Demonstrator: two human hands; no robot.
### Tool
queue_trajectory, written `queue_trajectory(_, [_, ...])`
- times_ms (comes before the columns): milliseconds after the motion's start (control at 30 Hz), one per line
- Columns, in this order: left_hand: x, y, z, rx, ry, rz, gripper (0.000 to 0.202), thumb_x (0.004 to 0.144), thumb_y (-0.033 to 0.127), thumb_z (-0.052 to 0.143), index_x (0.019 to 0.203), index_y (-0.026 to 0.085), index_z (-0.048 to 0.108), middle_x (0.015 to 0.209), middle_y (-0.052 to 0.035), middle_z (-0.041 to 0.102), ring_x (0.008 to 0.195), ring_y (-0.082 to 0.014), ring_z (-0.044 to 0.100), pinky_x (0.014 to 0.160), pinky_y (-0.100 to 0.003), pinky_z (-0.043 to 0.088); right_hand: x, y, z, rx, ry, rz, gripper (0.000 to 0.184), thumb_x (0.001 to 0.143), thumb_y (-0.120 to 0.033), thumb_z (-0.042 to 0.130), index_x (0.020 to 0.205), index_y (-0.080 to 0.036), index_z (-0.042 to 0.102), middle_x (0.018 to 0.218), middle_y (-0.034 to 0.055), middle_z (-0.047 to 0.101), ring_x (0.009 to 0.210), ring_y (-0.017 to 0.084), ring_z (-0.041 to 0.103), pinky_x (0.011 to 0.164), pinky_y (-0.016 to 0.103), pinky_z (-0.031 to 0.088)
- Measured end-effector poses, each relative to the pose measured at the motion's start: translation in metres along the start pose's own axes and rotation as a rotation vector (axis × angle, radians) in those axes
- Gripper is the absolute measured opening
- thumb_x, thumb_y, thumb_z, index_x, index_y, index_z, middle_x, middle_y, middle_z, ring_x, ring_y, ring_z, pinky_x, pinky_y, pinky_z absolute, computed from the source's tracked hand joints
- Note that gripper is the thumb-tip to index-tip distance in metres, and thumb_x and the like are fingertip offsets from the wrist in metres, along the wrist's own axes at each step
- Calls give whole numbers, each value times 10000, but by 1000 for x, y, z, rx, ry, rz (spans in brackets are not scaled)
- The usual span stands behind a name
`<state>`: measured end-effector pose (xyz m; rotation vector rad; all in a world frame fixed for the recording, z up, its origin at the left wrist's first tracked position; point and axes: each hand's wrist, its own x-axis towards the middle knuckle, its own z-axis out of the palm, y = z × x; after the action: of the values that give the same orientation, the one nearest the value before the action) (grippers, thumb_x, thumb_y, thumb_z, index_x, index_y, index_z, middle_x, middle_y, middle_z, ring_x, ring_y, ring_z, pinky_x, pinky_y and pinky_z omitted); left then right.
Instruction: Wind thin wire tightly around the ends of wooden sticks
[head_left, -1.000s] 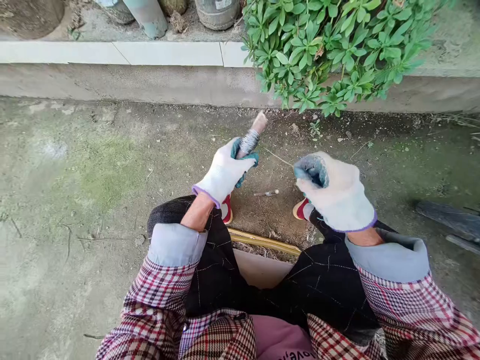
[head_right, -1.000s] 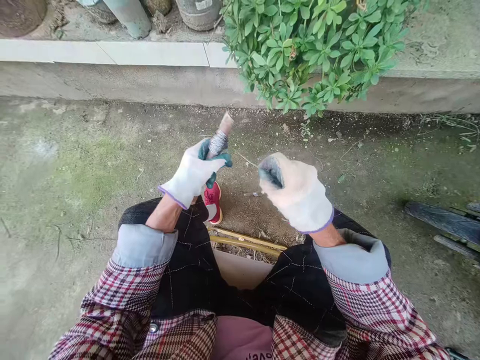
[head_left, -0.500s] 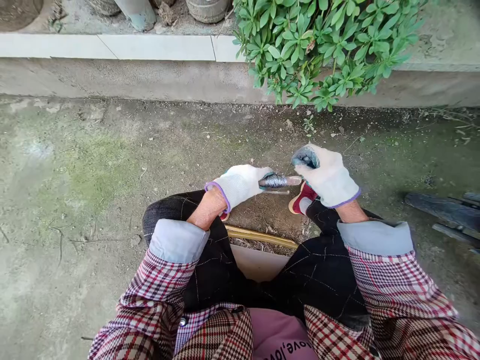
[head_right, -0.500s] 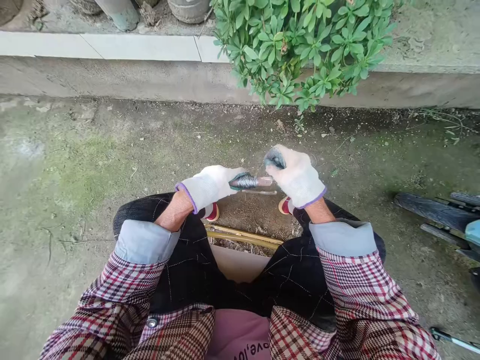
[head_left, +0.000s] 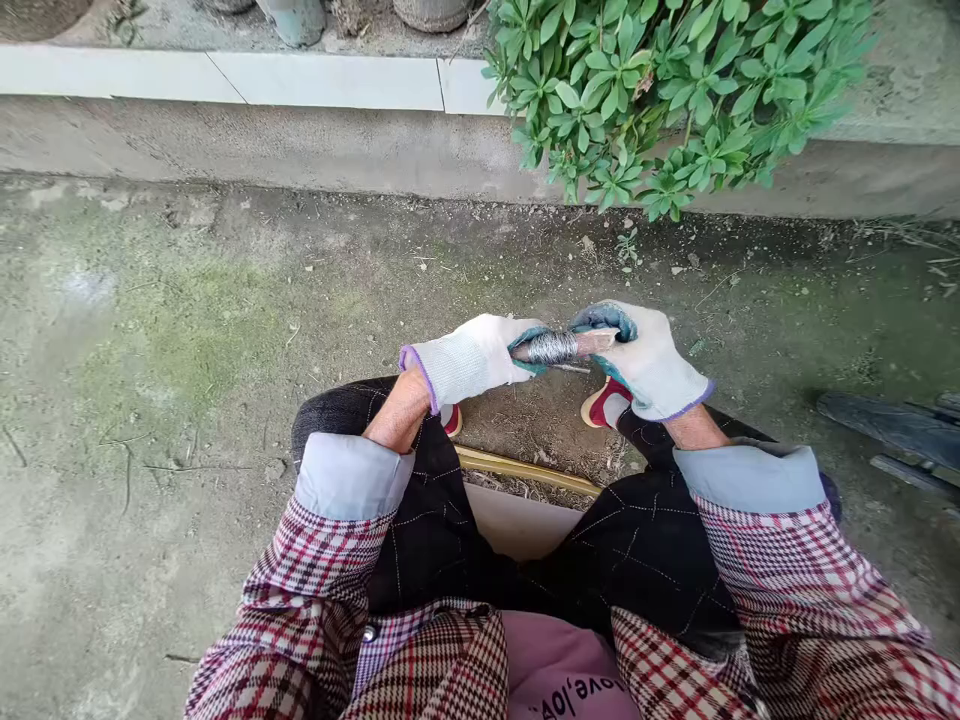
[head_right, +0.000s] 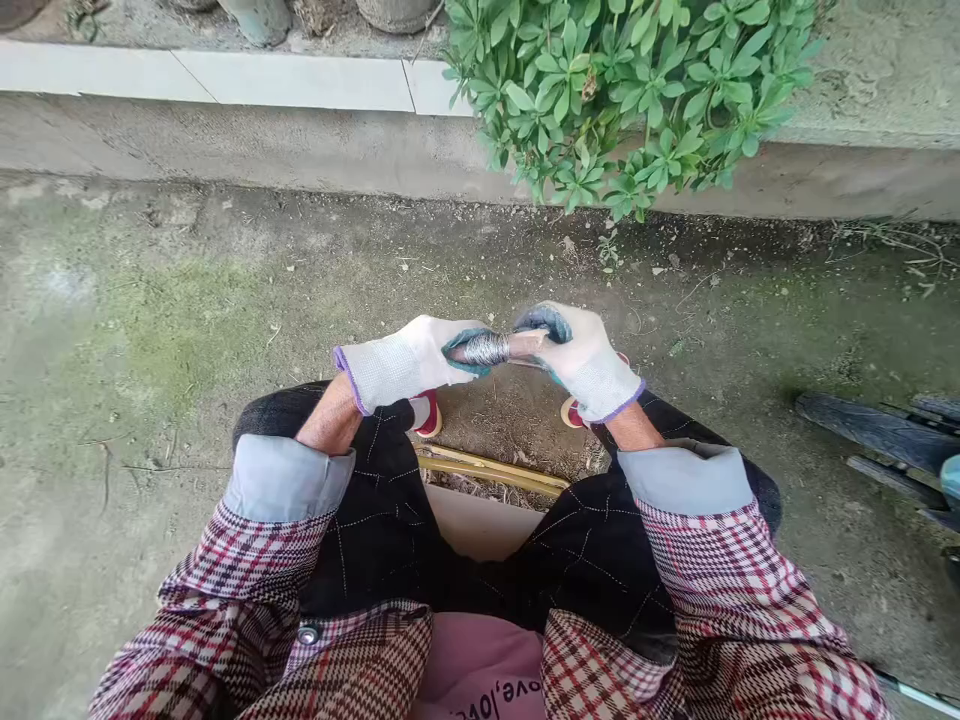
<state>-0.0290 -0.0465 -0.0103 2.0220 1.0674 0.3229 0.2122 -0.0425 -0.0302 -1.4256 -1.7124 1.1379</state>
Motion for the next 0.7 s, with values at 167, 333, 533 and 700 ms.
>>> queue_trajectory(167, [5,-6,10,2,80,-39,215,878,251,654,1048,150,740,871,5,733,761,-125,616,703,-227,447,1,5,18,33,109,-2,131,703,-328,664,659,-247,571,655,-4,563,626,174,495,594,345,445])
queue_trajectory(333, [12,-11,11,138,216,-209,277,915,307,668,1153,182,735,939,-44,768,802,-184,692,757,-282,498,-6,8,41,71,56,114,155,806,-378,611,769,-228,620,654,-12,597,588,159,514,577,313,440])
queue_trajectory(533, [15,-14,2,432,106,-482,313,993,365,560,1211,220,732,947,-109,779,844,-255,734,769,-349,533,-16,-7,25,-332,-232,-43,102,857,-274,616,846,-244,713,799,36,747,709,217,659,694,341,491])
queue_trajectory(700, [14,-7,15,344,-288,-296,164,878,249,630,975,219,759,852,-53,735,754,-204,659,719,-320,504,-7,-15,-8,-406,-188,-60,128,877,-267,638,892,-249,763,925,70,807,838,268,718,767,407,540])
